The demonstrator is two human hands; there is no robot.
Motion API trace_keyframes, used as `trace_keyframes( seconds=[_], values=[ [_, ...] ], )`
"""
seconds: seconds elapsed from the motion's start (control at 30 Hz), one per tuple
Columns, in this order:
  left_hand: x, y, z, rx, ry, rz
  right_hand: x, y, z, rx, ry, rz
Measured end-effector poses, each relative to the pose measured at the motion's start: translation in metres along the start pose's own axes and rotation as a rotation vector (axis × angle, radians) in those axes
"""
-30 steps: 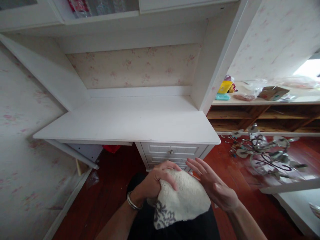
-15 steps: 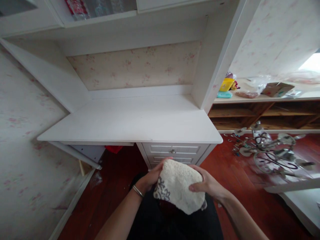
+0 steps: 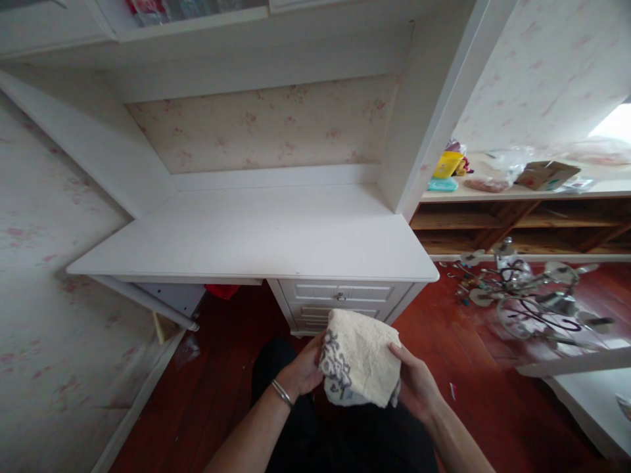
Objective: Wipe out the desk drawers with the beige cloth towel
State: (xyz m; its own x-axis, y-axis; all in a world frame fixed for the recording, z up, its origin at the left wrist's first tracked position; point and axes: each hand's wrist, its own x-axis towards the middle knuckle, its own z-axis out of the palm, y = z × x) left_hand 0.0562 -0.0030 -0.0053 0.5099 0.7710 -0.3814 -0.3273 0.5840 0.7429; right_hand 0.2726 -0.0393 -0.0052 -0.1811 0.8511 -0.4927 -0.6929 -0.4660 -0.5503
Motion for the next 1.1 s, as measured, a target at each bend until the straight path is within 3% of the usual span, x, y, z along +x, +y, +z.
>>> trace_keyframes(
  seconds=[0.13,0.23,0.33,0.5,0.63,0.8,0.93,1.0,1.1],
  values=[
    [-0.003,0.005,0.0,0.204,0.083,0.078,-0.001,0.004,-0.001,-0.026,-0.082,-0.041],
    [-0.01,0.023,0.002,0.46,0.079,0.32,-0.007,-0.007,-0.004,-0.044,-0.161,-0.08],
    [-0.017,0.042,0.005,0.486,0.062,0.463,-0.012,-0.017,-0.006,-0.083,-0.256,-0.075],
    [-0.018,0.046,0.014,0.251,0.133,0.276,-0.009,-0.008,0.001,-0.159,-0.355,-0.028],
    [-0.005,0.03,0.011,0.068,0.217,0.154,-0.001,0.004,0.008,-0.26,-0.244,-0.009],
    [0.019,0.016,-0.008,0.129,0.33,0.211,-0.003,0.017,0.009,-0.143,-0.194,0.047],
    [0.032,0.018,-0.015,0.222,0.365,0.269,-0.003,0.022,0.02,-0.069,-0.12,0.094],
    [0.034,0.022,-0.013,0.207,0.337,0.205,0.001,0.019,0.026,-0.032,-0.038,0.168],
    [0.03,0.023,-0.009,0.062,0.154,-0.093,0.008,0.009,0.027,0.051,0.092,0.287]
  ],
)
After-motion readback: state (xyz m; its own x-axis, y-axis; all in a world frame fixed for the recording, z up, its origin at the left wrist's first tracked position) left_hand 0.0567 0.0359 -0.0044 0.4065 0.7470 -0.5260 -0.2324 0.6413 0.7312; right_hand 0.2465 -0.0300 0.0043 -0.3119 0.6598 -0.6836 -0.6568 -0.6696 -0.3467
